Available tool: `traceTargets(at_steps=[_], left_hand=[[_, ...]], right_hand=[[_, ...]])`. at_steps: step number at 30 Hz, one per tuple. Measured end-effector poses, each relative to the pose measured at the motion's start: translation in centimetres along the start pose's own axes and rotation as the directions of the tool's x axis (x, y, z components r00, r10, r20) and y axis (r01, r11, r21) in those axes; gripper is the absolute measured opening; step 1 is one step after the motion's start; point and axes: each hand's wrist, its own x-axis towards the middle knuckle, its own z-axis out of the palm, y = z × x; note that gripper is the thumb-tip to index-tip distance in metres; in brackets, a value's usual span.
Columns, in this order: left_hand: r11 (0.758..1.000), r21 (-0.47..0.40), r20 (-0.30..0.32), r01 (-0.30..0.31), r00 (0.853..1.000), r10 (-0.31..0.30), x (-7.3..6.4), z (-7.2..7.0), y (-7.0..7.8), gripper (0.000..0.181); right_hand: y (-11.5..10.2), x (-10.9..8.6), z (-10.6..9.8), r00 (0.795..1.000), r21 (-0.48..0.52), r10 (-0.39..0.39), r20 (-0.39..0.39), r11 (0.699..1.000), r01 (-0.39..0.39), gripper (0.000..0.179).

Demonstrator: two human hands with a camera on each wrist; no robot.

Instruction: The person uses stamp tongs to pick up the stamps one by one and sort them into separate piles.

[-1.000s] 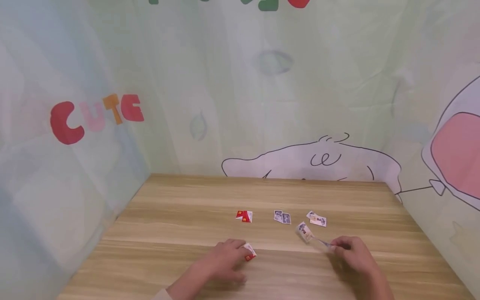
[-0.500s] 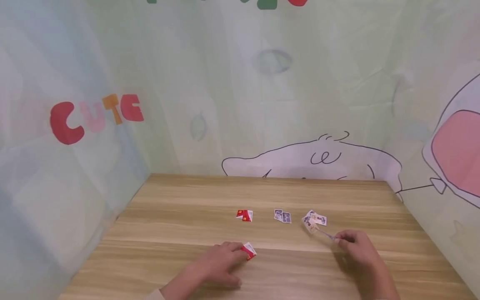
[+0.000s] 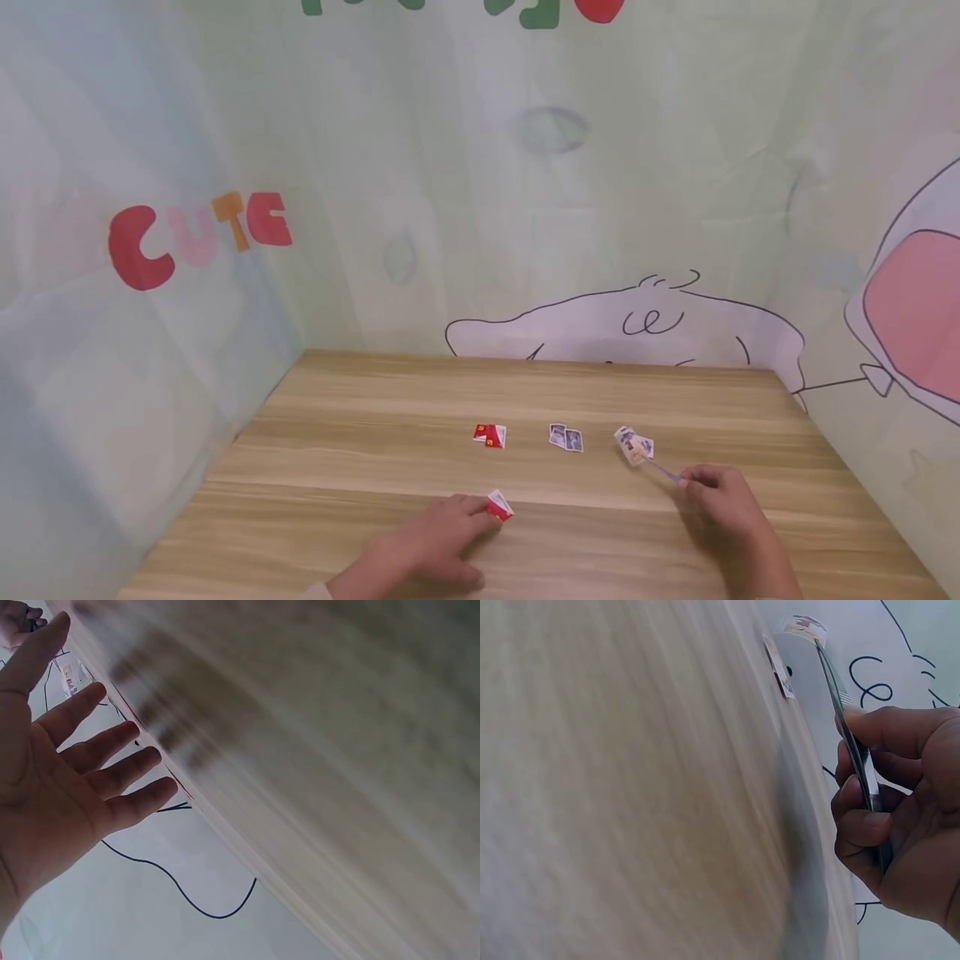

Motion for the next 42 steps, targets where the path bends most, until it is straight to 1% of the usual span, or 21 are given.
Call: traceTargets(at_steps=[1, 4, 8, 9, 10, 12, 15, 19, 23, 26, 30, 34, 36, 42], left_hand=[[1.000, -0.003, 0.002, 0.009, 1.000, -0.009, 0.0, 0.0, 0.0, 0.058], [0.999, -0.010, 0.007, 0.033, 0.999, -0.033, 0.0, -0.1, 0.1, 0.062], [0.999, -0.022, 0.014, 0.047, 0.999, -0.046, 0.0, -0.1, 0.2, 0.064], [0.998, -0.026, 0.016, 0.048, 0.999, -0.048, 0.0, -0.1, 0.1, 0.064], [0.998, -0.032, 0.019, 0.049, 0.999, -0.048, 0.0, -0.1, 0.1, 0.064], [0.998, -0.047, 0.028, 0.052, 0.998, -0.051, 0.0, -0.1, 0.0, 0.064], [0.996, -0.060, 0.037, 0.065, 0.997, -0.063, -0.1, -0.2, -0.1, 0.064], [0.996, -0.046, 0.042, 0.073, 0.997, -0.071, -0.1, 0.0, -0.3, 0.063], [0.997, -0.035, 0.038, 0.067, 0.997, -0.066, -0.1, 0.0, -0.4, 0.062], [0.997, -0.034, 0.034, 0.062, 0.998, -0.061, -0.1, 0.0, -0.5, 0.062], [0.998, -0.029, 0.030, 0.055, 0.998, -0.054, 0.0, 0.1, -0.6, 0.060], [0.998, -0.035, 0.040, 0.057, 0.998, -0.055, 0.1, 0.1, -0.7, 0.060], [0.998, -0.038, 0.048, 0.059, 0.997, -0.057, 0.1, 0.0, -0.7, 0.060], [0.998, -0.035, 0.055, 0.059, 0.997, -0.057, 0.3, 0.2, -0.7, 0.061]], right_hand=[[0.1, 0.0, 0.0, 1.000, 0.017, 0.006, -0.002, 1.000, -0.006, 0.028], [0.1, 0.1, 0.2, 0.998, 0.174, 0.064, 0.022, 0.983, -0.067, 0.031], [0.2, 0.2, 0.3, 0.993, 0.323, 0.115, 0.039, 0.939, -0.121, 0.031], [0.2, 0.3, 0.2, 0.994, 0.302, 0.106, 0.027, 0.947, -0.109, 0.030], [0.3, 0.4, 0.1, 0.996, 0.259, 0.089, 0.011, 0.962, -0.089, 0.029], [0.5, 0.6, -0.1, 0.998, 0.215, 0.068, 0.008, 0.974, -0.068, 0.029], [0.6, 0.9, -0.4, 0.999, 0.108, 0.046, -0.015, 0.993, -0.044, 0.031], [0.7, 1.1, -0.8, 0.998, 0.062, 0.054, -0.022, 0.997, -0.053, 0.033], [0.8, 1.4, -1.1, 0.997, 0.000, 0.044, -0.058, 0.999, -0.044, 0.033], [0.9, 1.7, -1.3, 0.996, 0.006, 0.062, -0.069, 0.998, -0.061, 0.032], [0.8, 2.0, -1.5, 0.993, 0.045, 0.105, -0.061, 0.994, -0.102, 0.035], [0.9, 2.4, -1.5, 0.990, 0.014, 0.121, -0.066, 0.993, -0.120, 0.037], [0.9, 2.4, -1.5, 0.991, -0.009, 0.111, -0.079, 0.994, -0.112, 0.036], [1.3, 2.5, -1.4, 0.988, -0.031, 0.104, -0.117, 0.994, -0.108, 0.032]])
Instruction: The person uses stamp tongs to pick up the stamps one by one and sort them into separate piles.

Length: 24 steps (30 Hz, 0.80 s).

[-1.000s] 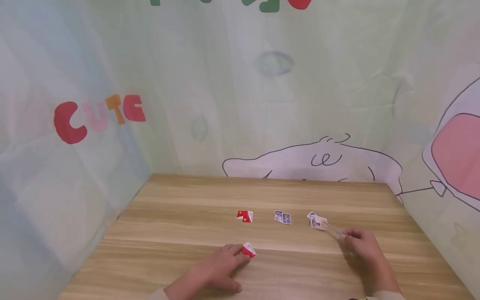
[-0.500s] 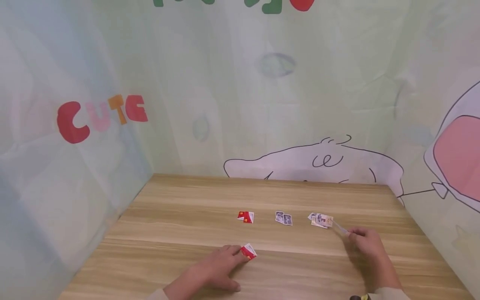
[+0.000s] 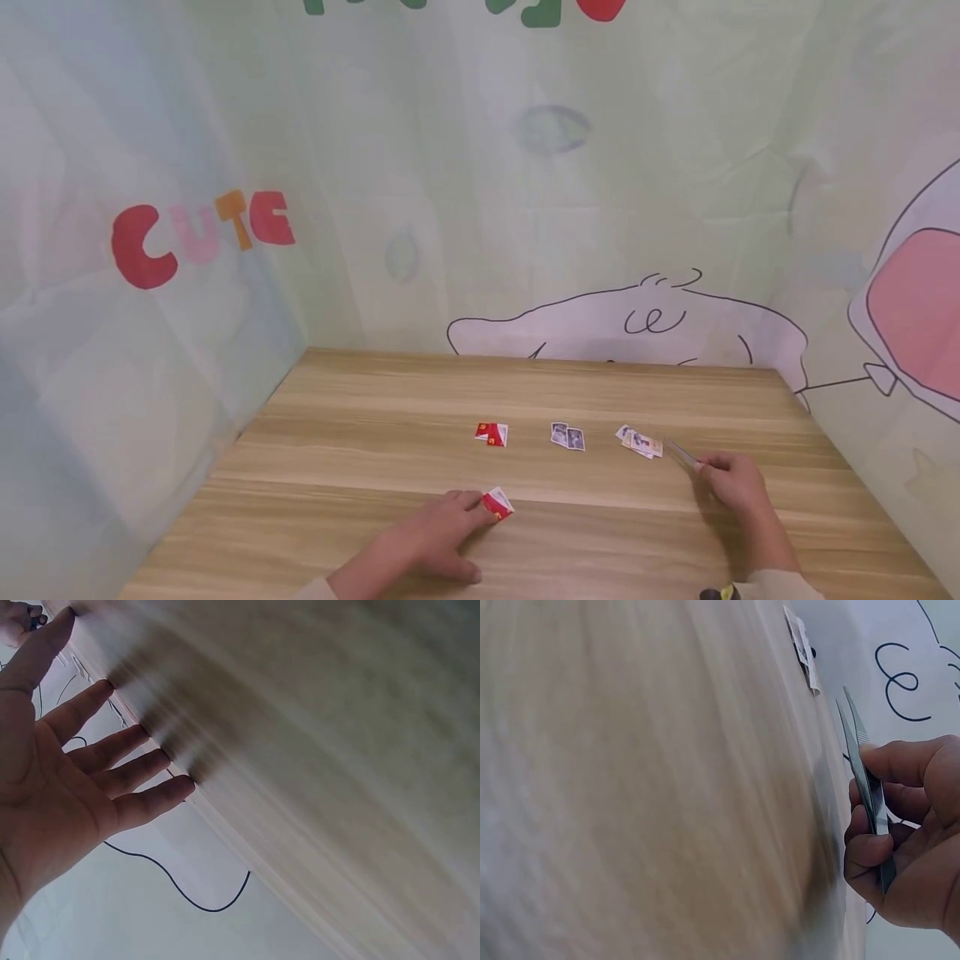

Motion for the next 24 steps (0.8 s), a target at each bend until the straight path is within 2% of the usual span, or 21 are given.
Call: traceTargets(at_steps=[5, 15, 19, 24], left_hand=[[1.000, 0.001, -0.001, -0.002, 1.000, 0.002, 0.0, 0.0, 0.0, 0.061], [1.000, -0.027, 0.018, 0.011, 1.000, -0.011, -0.2, -0.2, 0.4, 0.061], [0.999, -0.038, 0.020, 0.019, 1.000, -0.019, -0.2, -0.2, 0.4, 0.061], [0.998, -0.056, 0.005, 0.010, 1.000, -0.010, -0.2, -0.2, 0.1, 0.061]], right_hand=[[0.1, -0.1, 0.0, 1.000, -0.032, -0.020, -0.015, 0.999, 0.020, 0.031], [-0.5, -1.6, -0.9, 0.999, -0.087, -0.018, 0.029, 0.996, 0.021, 0.037], [-0.9, -2.2, -0.9, 0.995, -0.111, -0.093, 0.022, 0.989, 0.095, 0.030], [-1.5, -2.7, -0.5, 0.990, -0.115, -0.140, 0.006, 0.984, 0.140, 0.024]])
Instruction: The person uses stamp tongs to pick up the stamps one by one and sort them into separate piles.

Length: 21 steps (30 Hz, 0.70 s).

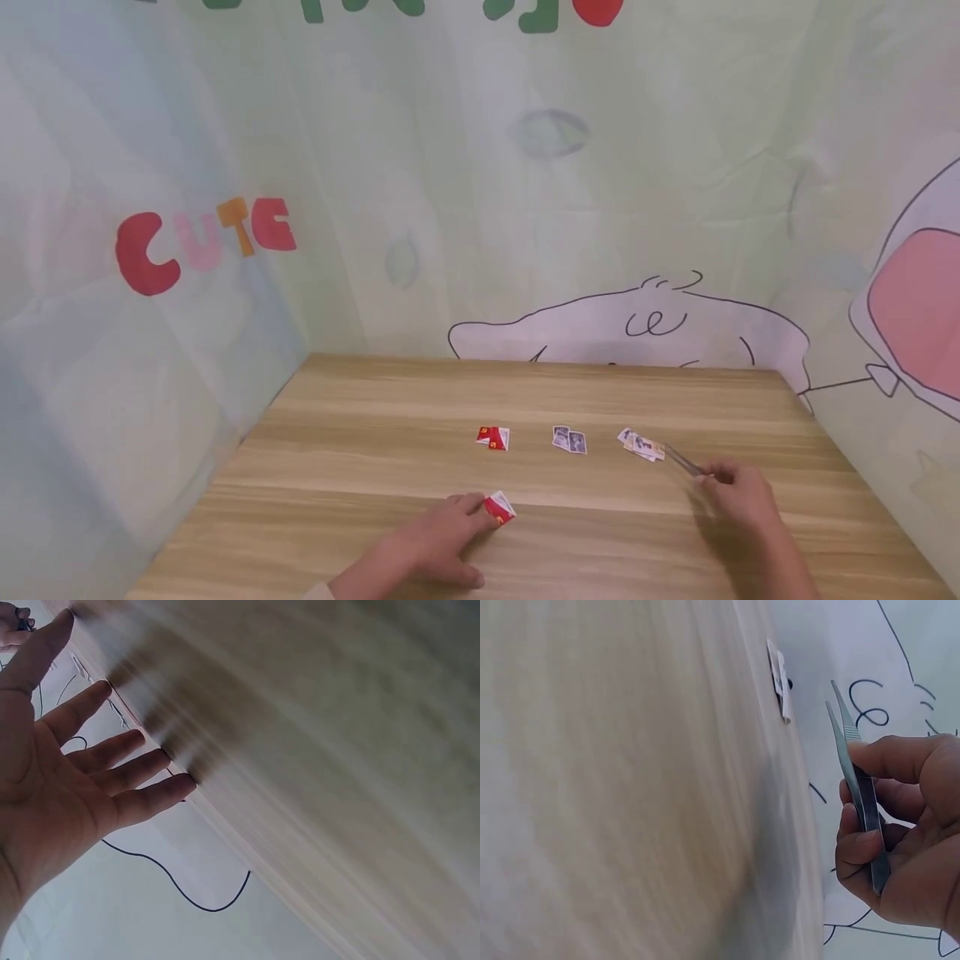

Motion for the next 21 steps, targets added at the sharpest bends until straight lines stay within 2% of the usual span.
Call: traceTargets(at_steps=[6, 11, 21], left_hand=[[0.999, -0.033, 0.002, -0.019, 1.000, 0.019, -0.2, 0.0, -0.4, 0.057], [1.000, -0.018, 0.009, -0.019, 1.000, 0.019, -0.3, 0.1, -0.3, 0.057], [1.000, -0.012, 0.003, -0.012, 1.000, 0.012, -0.2, 0.0, -0.2, 0.061]], right_hand=[[-0.9, -0.6, 0.5, 0.999, 0.006, -0.043, 0.007, 0.999, 0.043, 0.023], [-1.7, -1.1, 1.0, 0.997, 0.006, -0.075, 0.014, 0.997, 0.075, 0.023], [-3.7, -1.6, 2.4, 0.992, 0.090, -0.122, 0.037, 0.989, 0.119, 0.026]])
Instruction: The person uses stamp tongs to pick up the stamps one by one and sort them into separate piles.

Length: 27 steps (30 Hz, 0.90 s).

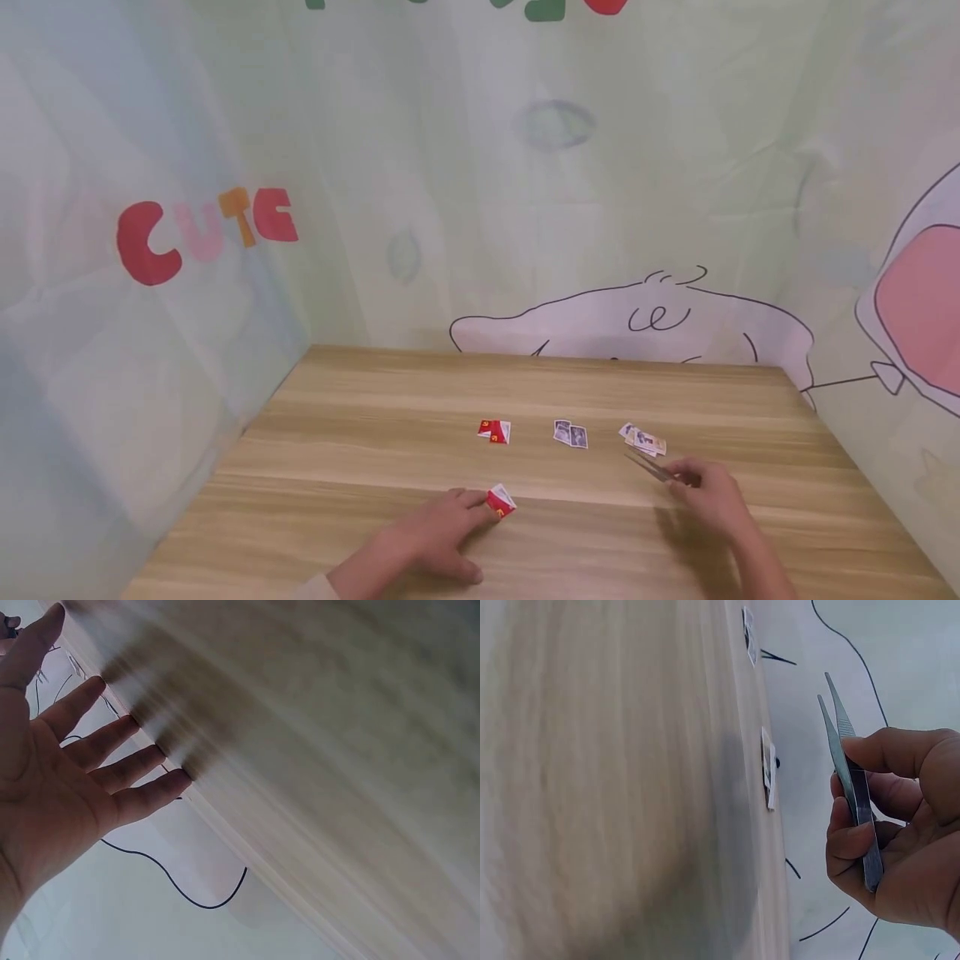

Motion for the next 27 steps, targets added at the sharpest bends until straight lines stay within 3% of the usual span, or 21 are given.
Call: traceTargets(at_steps=[16, 27], left_hand=[[1.000, 0.019, -0.018, -0.014, 1.000, 0.014, 0.1, 0.1, 0.0, 0.058], [1.000, 0.001, -0.002, 0.019, 1.000, -0.019, 0.2, 0.0, 0.0, 0.061]], right_hand=[[-1.4, 0.0, 2.3, 0.994, 0.014, -0.103, 0.035, 0.995, 0.102, 0.020], [-2.1, 0.0, 4.0, 0.987, 0.081, -0.119, 0.108, 0.991, 0.110, 0.018]])
